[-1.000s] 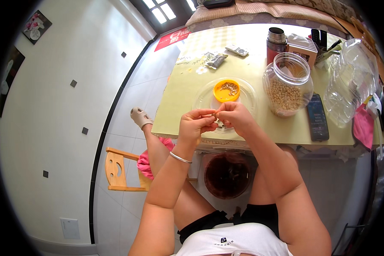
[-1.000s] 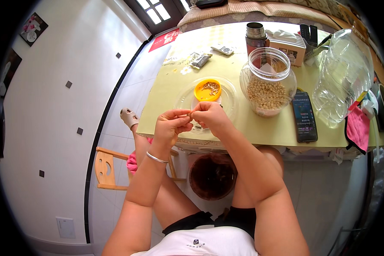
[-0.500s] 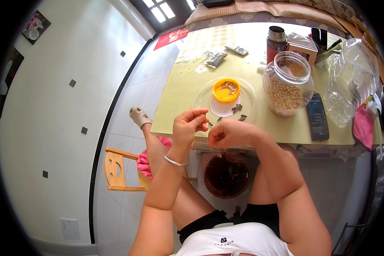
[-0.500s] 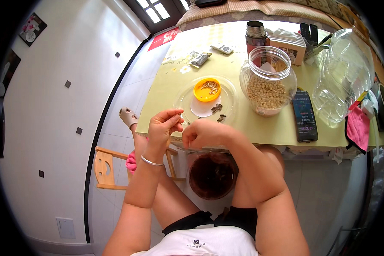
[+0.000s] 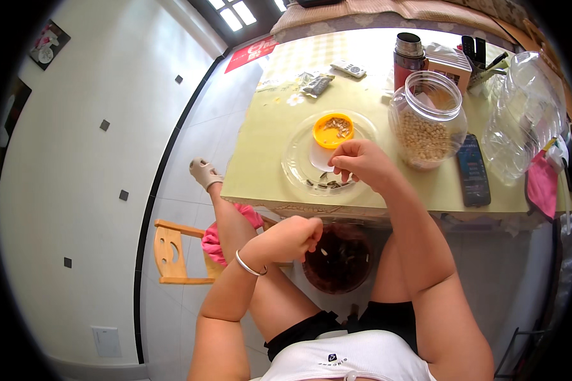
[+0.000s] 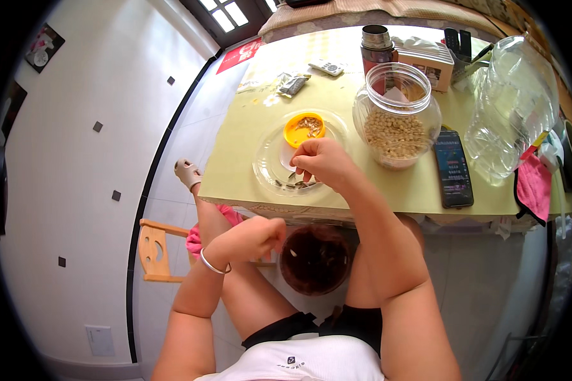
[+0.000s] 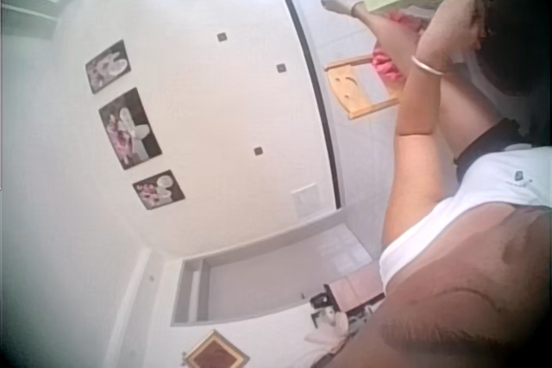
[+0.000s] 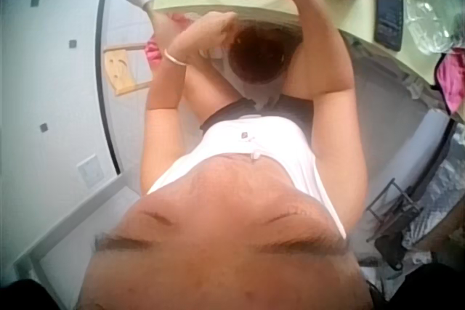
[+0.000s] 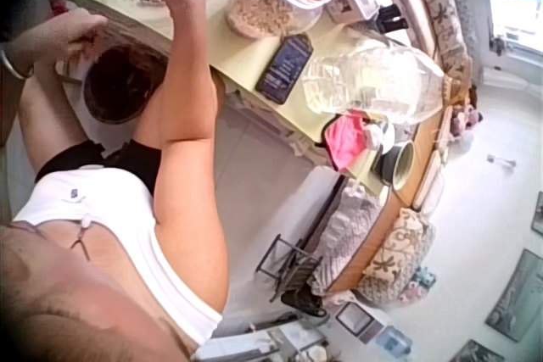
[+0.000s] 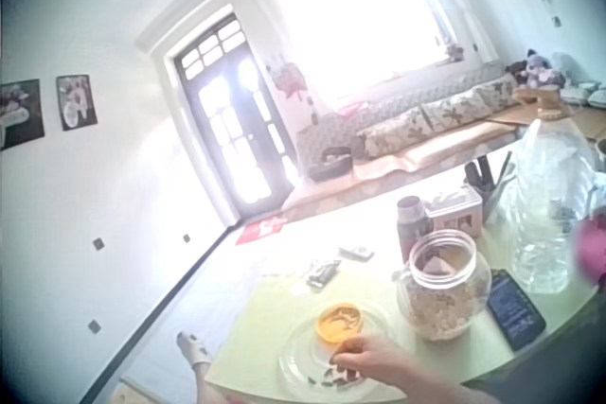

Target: The person sits at a table and shells sunflower seeds by hand. They pick up seeds from a bowl, crack the shells, and place the kernels into a small yellow container while discarding the shells onto a plate.

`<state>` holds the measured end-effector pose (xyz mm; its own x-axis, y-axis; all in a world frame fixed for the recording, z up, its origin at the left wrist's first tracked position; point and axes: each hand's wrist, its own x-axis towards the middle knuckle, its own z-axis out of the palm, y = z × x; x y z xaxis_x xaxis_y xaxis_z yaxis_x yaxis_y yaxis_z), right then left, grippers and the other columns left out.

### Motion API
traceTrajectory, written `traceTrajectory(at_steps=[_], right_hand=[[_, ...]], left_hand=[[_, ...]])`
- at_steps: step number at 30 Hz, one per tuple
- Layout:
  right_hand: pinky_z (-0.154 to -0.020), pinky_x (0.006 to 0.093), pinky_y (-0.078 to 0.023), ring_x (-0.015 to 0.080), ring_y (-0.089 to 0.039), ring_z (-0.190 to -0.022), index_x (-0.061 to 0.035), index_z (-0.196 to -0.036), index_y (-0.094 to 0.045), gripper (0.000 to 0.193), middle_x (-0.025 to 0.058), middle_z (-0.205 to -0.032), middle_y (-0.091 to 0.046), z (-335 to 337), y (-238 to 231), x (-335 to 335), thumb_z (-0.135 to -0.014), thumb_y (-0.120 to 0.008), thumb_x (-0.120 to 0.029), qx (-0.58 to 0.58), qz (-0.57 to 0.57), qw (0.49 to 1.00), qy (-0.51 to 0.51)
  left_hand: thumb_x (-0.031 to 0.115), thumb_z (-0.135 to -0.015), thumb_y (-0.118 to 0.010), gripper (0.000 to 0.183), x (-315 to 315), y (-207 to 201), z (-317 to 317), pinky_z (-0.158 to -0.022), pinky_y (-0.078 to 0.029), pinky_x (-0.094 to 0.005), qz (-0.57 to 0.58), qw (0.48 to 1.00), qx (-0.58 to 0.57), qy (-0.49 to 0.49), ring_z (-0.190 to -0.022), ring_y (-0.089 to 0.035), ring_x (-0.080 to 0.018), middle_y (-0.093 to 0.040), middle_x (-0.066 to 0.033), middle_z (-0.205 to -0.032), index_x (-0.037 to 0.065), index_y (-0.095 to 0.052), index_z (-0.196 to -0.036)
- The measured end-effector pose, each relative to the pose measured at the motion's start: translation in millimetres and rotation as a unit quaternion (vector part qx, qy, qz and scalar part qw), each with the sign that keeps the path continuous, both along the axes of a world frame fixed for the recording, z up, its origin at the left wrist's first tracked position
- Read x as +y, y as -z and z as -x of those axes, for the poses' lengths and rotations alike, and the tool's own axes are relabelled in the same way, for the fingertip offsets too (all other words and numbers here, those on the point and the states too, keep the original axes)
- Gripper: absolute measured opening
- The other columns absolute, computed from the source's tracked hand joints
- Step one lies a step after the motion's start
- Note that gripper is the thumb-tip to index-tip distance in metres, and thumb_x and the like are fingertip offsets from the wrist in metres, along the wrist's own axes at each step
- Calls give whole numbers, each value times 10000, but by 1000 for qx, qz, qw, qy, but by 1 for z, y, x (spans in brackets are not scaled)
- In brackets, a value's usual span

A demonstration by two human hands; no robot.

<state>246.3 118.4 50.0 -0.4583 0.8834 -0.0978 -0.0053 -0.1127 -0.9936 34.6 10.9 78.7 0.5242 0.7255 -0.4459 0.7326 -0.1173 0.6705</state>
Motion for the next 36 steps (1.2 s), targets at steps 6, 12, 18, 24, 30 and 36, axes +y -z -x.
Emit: traceTrajectory(at_steps=[6,12,18,24,30,36], right_hand=[[-493,202,-387,68,-578,-580,-32,-941,-672,118,33,-774,-666,0,4,4,-859,-607,-87,132,15,980,147],[-502,199,-387,69,-567,-573,-49,-925,-662,115,34,-772,-664,-3,15,17,-847,-578,-58,197,56,966,160],[-511,210,-395,69,-567,-575,-51,-907,-657,105,34,-766,-661,-8,12,16,-837,-579,-57,171,41,974,140],[-494,214,-396,77,-565,-565,-45,-904,-659,116,42,-759,-660,-7,13,18,-823,-577,-48,148,45,978,137],[-477,218,-405,88,-586,-577,-28,-879,-660,101,44,-748,-656,6,16,14,-814,-584,-42,111,42,986,114],[-491,217,-420,88,-604,-609,-16,-881,-664,101,34,-755,-657,25,26,4,-822,-613,-81,72,23,996,47]], left_hand=[[-62,-813,-548,102,44,11,5,-632,-493,-243,-92,980,-152,-85,-707,-614,-96,-640,-29,-750,11,-612,-845],[20,-834,-687,80,134,9,-16,-529,-459,-224,-247,887,-251,-299,-573,-579,-82,-672,-43,-737,-16,-680,-905],[5,-767,-731,125,133,26,-23,-580,-507,-276,-260,932,-123,-220,-621,-632,-129,-703,-95,-832,-39,-698,-879],[-3,-707,-740,146,98,40,-24,-680,-526,-324,-268,958,-11,-96,-738,-655,-225,-660,-131,-826,-12,-704,-848],[-11,-733,-729,211,94,47,-27,-683,-521,-318,-342,932,-27,-115,-728,-653,-222,-657,-136,-806,18,-703,-941],[-48,-826,-709,173,78,33,-23,-715,-526,-230,-297,842,-343,-291,-773,-655,-105,-711,-59,-852,-8,-718,-994]])
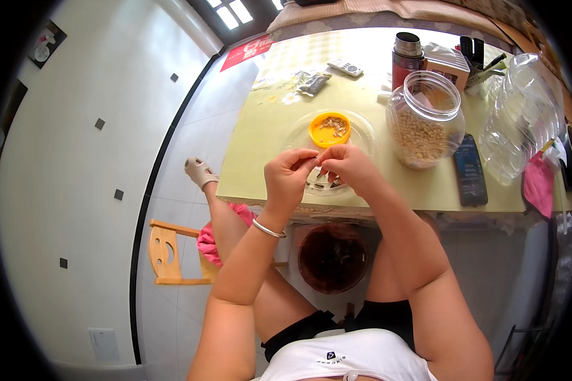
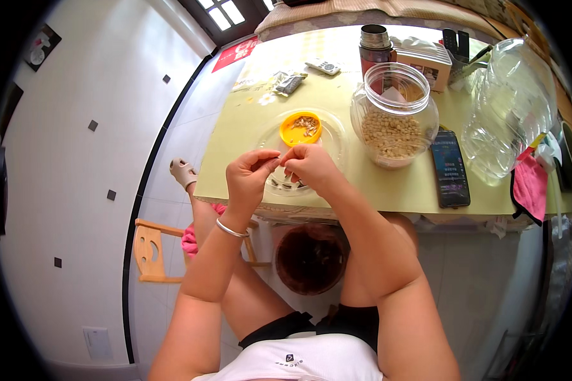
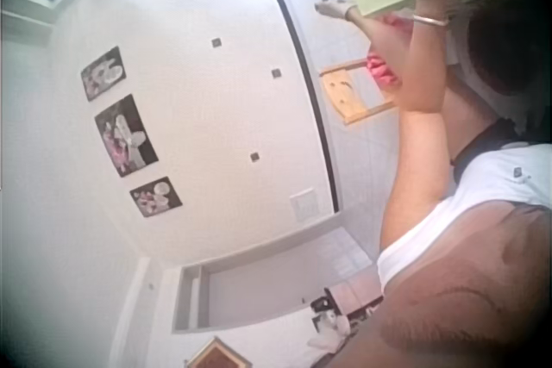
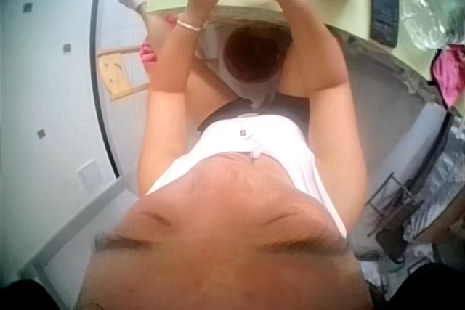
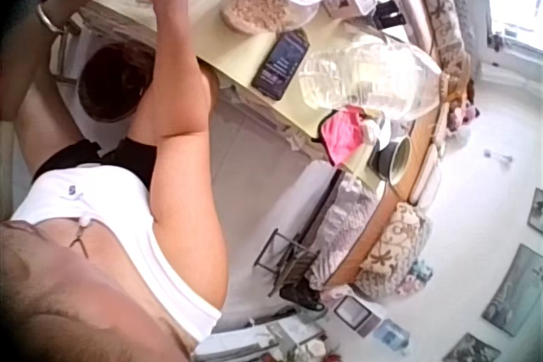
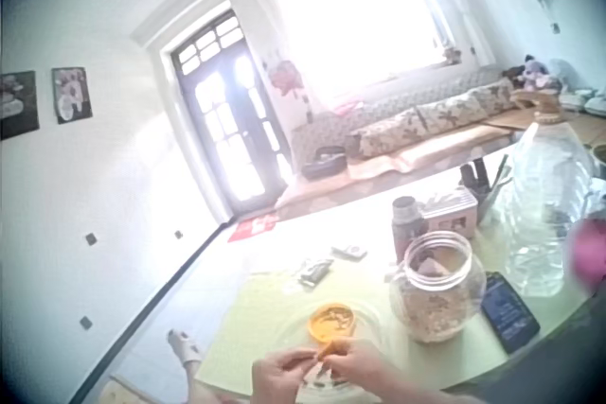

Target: The person sits at a table and shells sunflower seeds by hand. They pick up seeds from a bowl, crack the shells, and place the kernels into a small yellow container while discarding the shells onto a plate.

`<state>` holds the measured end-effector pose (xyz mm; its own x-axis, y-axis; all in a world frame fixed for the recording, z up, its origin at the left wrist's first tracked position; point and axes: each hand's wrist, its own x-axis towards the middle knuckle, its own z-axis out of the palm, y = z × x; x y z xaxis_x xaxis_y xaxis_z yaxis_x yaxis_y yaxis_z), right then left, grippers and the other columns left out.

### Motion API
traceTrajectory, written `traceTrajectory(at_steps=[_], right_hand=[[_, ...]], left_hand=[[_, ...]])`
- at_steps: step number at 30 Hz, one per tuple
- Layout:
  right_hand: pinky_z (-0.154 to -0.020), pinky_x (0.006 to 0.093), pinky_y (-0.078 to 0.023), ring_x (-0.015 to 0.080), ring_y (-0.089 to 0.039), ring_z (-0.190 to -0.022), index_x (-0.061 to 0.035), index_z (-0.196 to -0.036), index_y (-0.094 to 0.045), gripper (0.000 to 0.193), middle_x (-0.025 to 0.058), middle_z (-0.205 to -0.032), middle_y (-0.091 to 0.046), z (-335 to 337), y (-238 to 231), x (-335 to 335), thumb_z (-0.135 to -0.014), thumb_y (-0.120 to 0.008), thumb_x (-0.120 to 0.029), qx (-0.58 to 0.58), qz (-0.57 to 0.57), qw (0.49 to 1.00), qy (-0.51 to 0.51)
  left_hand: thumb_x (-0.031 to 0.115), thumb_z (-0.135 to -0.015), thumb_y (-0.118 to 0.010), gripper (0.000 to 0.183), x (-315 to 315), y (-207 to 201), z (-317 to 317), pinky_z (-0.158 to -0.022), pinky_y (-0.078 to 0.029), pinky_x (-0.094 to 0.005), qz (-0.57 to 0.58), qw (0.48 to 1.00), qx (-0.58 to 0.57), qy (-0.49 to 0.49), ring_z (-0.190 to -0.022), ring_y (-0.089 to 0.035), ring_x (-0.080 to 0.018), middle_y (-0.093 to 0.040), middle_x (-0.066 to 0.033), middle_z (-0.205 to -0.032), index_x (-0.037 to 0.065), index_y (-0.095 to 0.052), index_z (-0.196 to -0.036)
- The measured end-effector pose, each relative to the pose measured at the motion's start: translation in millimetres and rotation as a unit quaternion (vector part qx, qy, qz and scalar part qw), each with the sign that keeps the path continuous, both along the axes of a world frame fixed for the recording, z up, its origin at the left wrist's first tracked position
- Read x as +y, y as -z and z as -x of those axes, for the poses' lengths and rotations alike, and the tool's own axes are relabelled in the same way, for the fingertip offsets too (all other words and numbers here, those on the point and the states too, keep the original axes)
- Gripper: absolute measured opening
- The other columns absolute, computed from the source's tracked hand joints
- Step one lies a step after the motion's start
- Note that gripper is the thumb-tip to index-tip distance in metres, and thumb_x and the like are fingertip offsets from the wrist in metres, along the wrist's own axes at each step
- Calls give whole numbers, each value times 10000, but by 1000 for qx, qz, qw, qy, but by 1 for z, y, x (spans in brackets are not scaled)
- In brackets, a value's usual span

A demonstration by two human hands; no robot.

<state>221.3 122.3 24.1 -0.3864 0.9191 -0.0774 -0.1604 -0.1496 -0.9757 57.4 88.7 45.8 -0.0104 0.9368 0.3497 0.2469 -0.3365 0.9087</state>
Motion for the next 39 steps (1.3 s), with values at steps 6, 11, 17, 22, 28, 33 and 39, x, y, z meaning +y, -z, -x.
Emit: traceTrajectory(at_steps=[6,11,17,22,28,33,39], right_hand=[[-517,221,-435,82,-591,-616,3,-864,-679,113,34,-762,-660,11,-4,-9,-814,-683,-98,45,8,999,15],[-535,227,-450,82,-568,-605,29,-857,-690,146,38,-758,-660,13,-1,-12,-790,-732,-94,89,-6,995,47],[-548,238,-458,92,-568,-608,37,-814,-689,167,33,-703,-653,17,-4,-18,-790,-741,-120,39,-21,996,78],[-584,267,-484,110,-581,-608,44,-791,-671,159,74,-674,-652,20,-7,-25,-793,-710,-111,-32,-147,981,122],[-578,288,-481,140,-577,-601,38,-750,-629,150,107,-659,-629,21,-9,-27,-773,-700,-92,-82,-195,970,120],[-562,297,-473,139,-563,-593,34,-742,-610,156,95,-648,-613,24,-5,-24,-756,-701,-91,-81,-202,969,121],[-488,263,-416,99,-503,-528,13,-734,-609,109,38,-635,-592,19,0,-17,-743,-681,-67,25,-89,994,53]], left_hand=[[-50,-812,-704,141,-13,-13,3,-672,-536,-255,-99,979,171,-58,-717,-664,-132,-690,-79,-793,-1,-728,-942],[-45,-783,-707,143,-21,-15,0,-612,-523,-294,-153,952,254,-80,-666,-666,-192,-674,-110,-748,10,-735,-912],[-23,-778,-721,139,-24,-12,-2,-593,-520,-332,-218,914,324,-113,-651,-654,-260,-677,-133,-751,18,-736,-911],[-7,-779,-714,128,-25,-11,-4,-572,-510,-364,-234,900,353,-106,-636,-639,-297,-659,-142,-736,14,-728,-905],[-3,-768,-692,143,-29,-9,-4,-561,-506,-395,-228,900,358,-97,-626,-630,-326,-641,-153,-720,13,-722,-907],[-29,-751,-683,148,-31,-12,-7,-569,-505,-402,-207,922,312,-97,-641,-622,-351,-639,-173,-726,-1,-724,-891],[-31,-796,-723,155,-33,-15,-1,-557,-531,-273,19,994,84,-64,-614,-670,-155,-721,-121,-785,-24,-734,-950]])
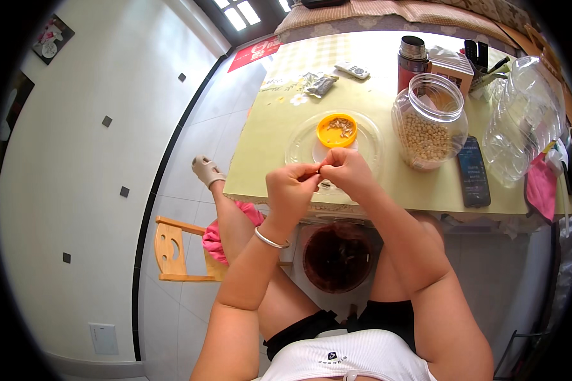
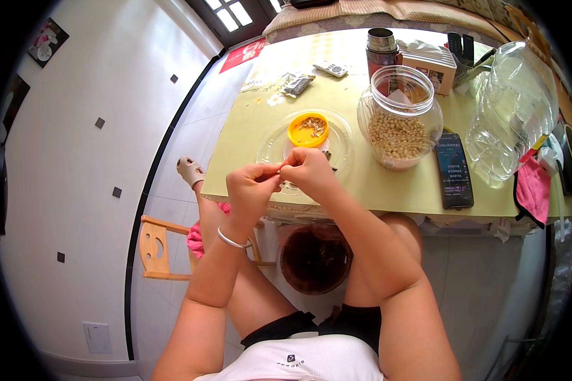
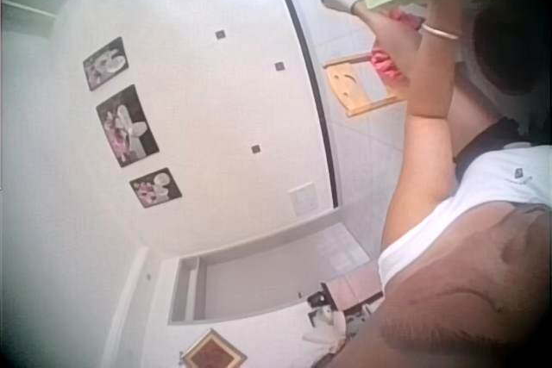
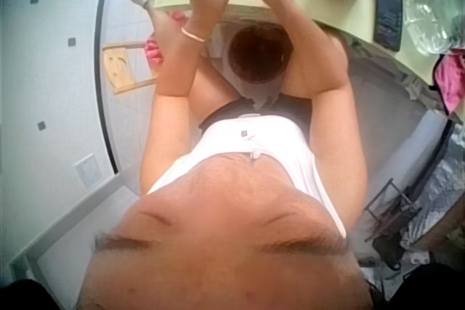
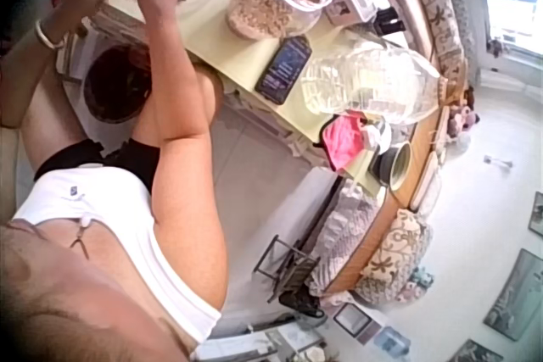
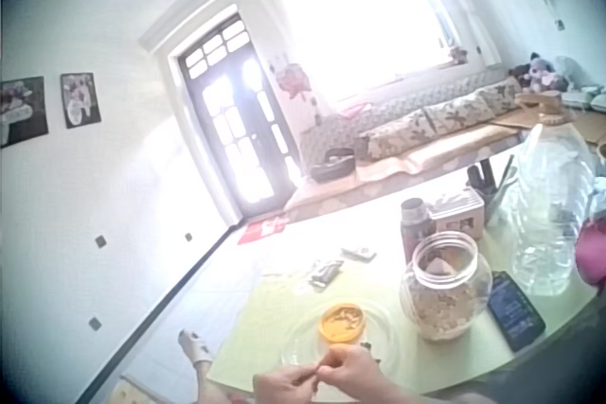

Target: The person sits at a table and shells sunflower seeds by hand. They pick up seeds from a bowl, crack the shells, and place the kernels into a small yellow container while discarding the shells onto a plate.

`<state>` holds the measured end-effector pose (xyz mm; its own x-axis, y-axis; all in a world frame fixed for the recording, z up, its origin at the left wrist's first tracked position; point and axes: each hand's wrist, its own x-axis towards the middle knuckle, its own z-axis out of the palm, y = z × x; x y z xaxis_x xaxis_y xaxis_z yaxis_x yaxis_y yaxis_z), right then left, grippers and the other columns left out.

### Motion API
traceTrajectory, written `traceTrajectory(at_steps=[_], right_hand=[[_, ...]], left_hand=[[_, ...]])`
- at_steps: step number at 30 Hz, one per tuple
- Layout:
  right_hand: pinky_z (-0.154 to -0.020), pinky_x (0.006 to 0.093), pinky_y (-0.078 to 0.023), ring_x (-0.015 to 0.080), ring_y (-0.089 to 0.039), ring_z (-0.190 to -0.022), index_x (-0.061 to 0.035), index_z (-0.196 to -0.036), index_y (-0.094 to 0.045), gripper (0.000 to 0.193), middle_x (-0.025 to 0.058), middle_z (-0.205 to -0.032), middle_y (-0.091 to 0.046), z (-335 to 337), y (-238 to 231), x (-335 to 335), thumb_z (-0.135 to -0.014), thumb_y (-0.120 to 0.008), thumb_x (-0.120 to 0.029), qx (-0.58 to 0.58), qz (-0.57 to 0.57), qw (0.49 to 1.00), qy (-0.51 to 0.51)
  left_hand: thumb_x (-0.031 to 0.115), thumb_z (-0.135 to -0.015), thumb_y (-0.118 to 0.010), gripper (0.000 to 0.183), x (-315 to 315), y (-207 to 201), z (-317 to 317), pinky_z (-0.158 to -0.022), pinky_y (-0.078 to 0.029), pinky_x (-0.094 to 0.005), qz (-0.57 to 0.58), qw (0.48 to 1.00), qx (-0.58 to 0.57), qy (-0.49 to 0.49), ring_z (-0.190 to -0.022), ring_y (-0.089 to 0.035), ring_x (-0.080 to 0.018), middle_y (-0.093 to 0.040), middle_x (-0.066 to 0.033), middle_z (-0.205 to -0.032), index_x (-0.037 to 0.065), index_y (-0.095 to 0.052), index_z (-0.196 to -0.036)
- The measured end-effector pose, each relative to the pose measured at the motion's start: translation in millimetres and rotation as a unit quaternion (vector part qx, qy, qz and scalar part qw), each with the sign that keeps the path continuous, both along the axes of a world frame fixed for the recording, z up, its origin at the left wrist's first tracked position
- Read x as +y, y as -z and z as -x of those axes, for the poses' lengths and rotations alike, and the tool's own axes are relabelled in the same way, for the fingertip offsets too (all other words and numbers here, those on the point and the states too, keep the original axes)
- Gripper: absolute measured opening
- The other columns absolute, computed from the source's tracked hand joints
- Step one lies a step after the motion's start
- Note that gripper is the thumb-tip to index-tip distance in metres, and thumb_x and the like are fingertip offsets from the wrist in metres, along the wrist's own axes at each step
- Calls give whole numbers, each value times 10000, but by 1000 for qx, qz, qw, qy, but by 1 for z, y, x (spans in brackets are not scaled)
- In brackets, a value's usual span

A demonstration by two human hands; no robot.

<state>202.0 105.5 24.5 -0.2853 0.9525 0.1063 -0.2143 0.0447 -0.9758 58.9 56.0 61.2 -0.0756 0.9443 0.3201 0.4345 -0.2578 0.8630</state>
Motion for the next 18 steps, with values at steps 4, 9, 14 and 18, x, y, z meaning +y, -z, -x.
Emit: traceTrajectory(at_steps=[4,9,14,18], right_hand=[[-455,225,-340,64,-458,-515,-13,-746,-605,77,8,-632,-555,-10,-6,5,-749,-672,-52,62,122,986,-96],[-453,219,-323,63,-448,-517,-20,-751,-594,83,4,-632,-540,-10,-7,5,-750,-675,-39,89,136,981,-103],[-459,221,-335,68,-464,-533,-18,-768,-601,83,3,-654,-549,-10,-11,2,-753,-679,-43,81,138,983,-92],[-473,225,-354,65,-476,-554,-23,-775,-611,81,0,-664,-554,-10,-12,1,-757,-681,-59,64,138,984,-92]], left_hand=[[-33,-820,-728,155,2,-2,10,-583,-543,-210,93,984,-146,44,-640,-651,-89,-723,-83,-804,-31,-731,-974],[-48,-814,-727,174,2,2,8,-583,-560,-216,85,980,-172,46,-640,-650,-105,-713,-84,-802,-30,-728,-987],[-56,-820,-708,168,10,6,18,-590,-582,-242,186,928,-317,57,-637,-667,-136,-716,-106,-830,-31,-712,-986],[-51,-841,-683,139,10,7,20,-603,-587,-248,198,922,-327,62,-641,-674,-151,-719,-123,-848,-35,-697,-978]])
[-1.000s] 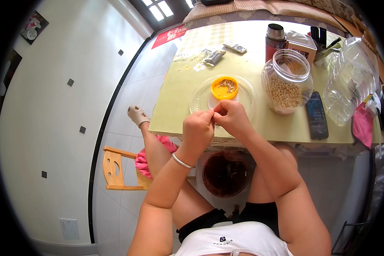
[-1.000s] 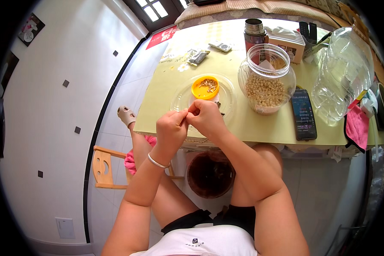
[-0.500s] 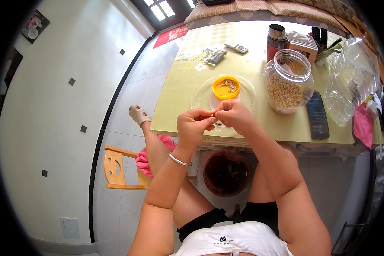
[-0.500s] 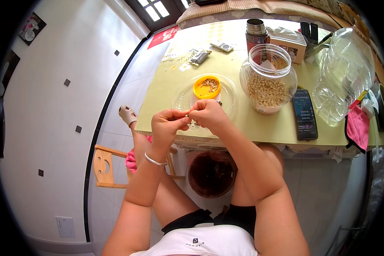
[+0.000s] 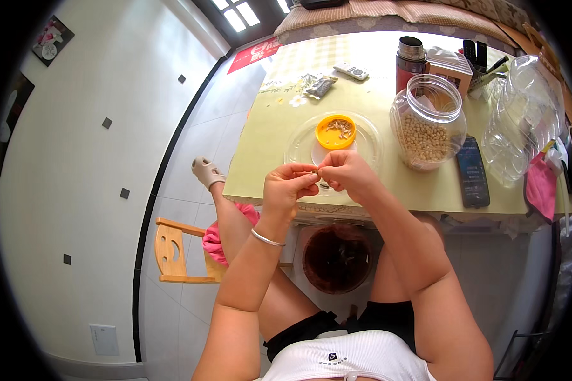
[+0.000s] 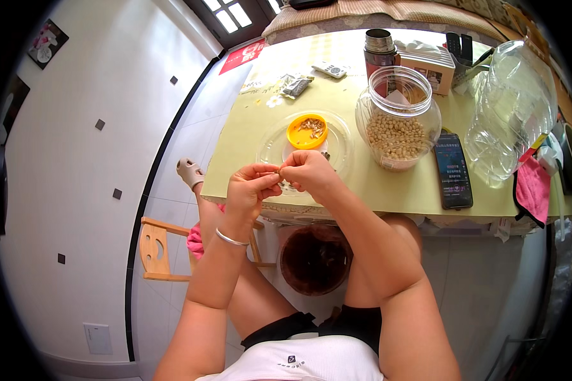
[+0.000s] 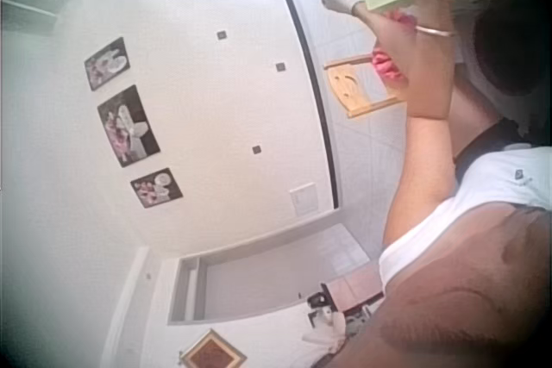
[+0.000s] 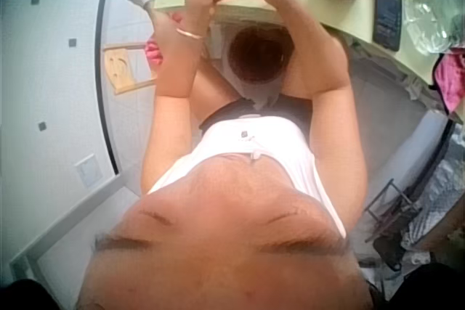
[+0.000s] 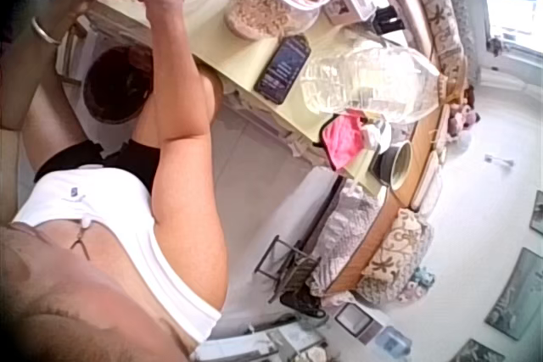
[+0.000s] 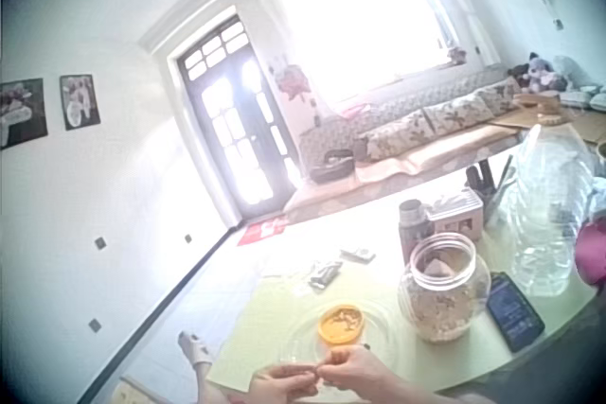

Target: The person sits at a table and shells sunflower seeds by hand. They pick up seeds from a bowl, crack the shells, and place the kernels into a small yellow container while discarding the shells onto a plate.

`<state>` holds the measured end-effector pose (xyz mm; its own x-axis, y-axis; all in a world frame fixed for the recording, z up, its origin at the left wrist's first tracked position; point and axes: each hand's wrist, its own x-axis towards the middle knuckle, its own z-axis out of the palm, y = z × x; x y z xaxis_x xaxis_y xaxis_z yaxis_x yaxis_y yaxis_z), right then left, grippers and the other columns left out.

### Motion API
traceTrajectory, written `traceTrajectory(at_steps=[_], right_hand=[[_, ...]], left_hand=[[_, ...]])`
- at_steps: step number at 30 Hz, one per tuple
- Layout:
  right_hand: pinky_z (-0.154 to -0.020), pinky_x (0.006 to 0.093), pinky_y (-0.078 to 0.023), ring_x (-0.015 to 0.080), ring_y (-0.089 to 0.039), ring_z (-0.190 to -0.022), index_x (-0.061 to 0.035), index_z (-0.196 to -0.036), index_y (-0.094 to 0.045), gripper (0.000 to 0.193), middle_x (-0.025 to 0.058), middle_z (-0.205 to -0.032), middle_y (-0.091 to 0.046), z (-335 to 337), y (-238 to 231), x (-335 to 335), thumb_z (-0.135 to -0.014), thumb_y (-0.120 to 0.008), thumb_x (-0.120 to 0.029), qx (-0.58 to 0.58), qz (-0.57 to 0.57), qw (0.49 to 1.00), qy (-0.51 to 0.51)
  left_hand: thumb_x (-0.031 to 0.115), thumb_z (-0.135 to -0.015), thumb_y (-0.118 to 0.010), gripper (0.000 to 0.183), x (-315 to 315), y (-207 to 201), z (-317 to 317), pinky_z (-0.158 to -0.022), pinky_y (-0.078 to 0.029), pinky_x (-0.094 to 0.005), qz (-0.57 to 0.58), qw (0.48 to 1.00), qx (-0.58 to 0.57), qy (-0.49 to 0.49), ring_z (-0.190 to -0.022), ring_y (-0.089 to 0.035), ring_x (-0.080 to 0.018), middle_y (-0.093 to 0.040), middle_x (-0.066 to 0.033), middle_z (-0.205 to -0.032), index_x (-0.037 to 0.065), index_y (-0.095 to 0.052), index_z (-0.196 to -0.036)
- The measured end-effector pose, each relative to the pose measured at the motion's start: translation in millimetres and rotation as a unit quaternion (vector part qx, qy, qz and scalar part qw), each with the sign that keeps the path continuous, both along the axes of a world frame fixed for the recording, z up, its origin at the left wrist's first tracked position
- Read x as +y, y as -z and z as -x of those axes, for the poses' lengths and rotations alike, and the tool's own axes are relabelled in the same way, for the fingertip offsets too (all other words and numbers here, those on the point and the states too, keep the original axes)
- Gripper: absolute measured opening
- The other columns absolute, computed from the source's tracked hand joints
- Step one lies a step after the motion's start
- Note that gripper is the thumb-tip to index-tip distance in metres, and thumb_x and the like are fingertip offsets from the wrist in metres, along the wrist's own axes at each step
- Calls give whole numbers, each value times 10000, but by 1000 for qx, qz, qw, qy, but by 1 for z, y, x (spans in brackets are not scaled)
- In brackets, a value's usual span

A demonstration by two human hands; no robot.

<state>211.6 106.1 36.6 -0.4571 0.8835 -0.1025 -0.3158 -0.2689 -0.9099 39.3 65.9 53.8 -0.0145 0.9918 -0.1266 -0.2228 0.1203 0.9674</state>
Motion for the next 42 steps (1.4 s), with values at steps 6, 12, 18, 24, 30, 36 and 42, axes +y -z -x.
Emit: traceTrajectory(at_steps=[6,12,18,24,30,36,42], right_hand=[[-507,234,-397,71,-506,-585,-8,-794,-635,119,10,-676,-582,2,4,-2,-775,-683,-115,-85,-73,993,24],[-539,265,-427,88,-520,-604,16,-805,-631,182,35,-668,-595,9,9,-6,-773,-702,-149,-150,-172,972,52],[-546,287,-437,110,-518,-600,24,-794,-617,153,58,-654,-571,16,14,-12,-763,-699,-101,-153,-221,960,78],[-578,323,-461,198,-564,-607,11,-804,-623,124,105,-668,-591,14,1,-20,-733,-688,-67,-189,-334,910,153],[-618,326,-488,207,-610,-656,4,-820,-644,105,110,-718,-638,-6,-15,-15,-733,-659,-52,-251,-306,918,-36],[-673,357,-520,264,-656,-727,-1,-860,-659,141,127,-773,-675,0,-12,-34,-725,-630,-31,-309,-369,831,-278],[-640,367,-508,264,-653,-705,-17,-849,-663,124,107,-753,-670,9,-13,-44,-734,-642,-58,-340,-323,799,-377]], left_hand=[[-30,-862,-671,106,-3,4,-3,-642,-573,-240,-67,995,80,-7,-674,-664,-135,-702,-92,-846,-28,-668,-967],[-35,-897,-619,61,-10,9,-8,-635,-571,-241,-161,959,231,-24,-684,-662,-121,-681,-74,-820,-25,-615,-956],[-27,-916,-574,27,-13,-4,-13,-607,-574,-257,-148,960,233,-46,-682,-689,-133,-688,-98,-768,-40,-597,-923],[-21,-916,-571,27,-11,-9,-8,-613,-576,-258,-50,993,102,-38,-707,-706,-161,-698,-114,-833,-22,-580,-891],[10,-904,-606,34,22,-14,3,-633,-572,-255,-93,975,192,-63,-682,-673,-145,-693,-104,-847,-15,-599,-927],[-9,-856,-641,63,86,-16,-20,-574,-542,-239,-151,954,257,-45,-591,-645,-120,-696,-94,-750,-43,-676,-896],[48,-806,-708,94,101,-13,-20,-569,-523,-239,-162,874,458,-23,-597,-651,-106,-699,-70,-684,-16,-731,-871]])
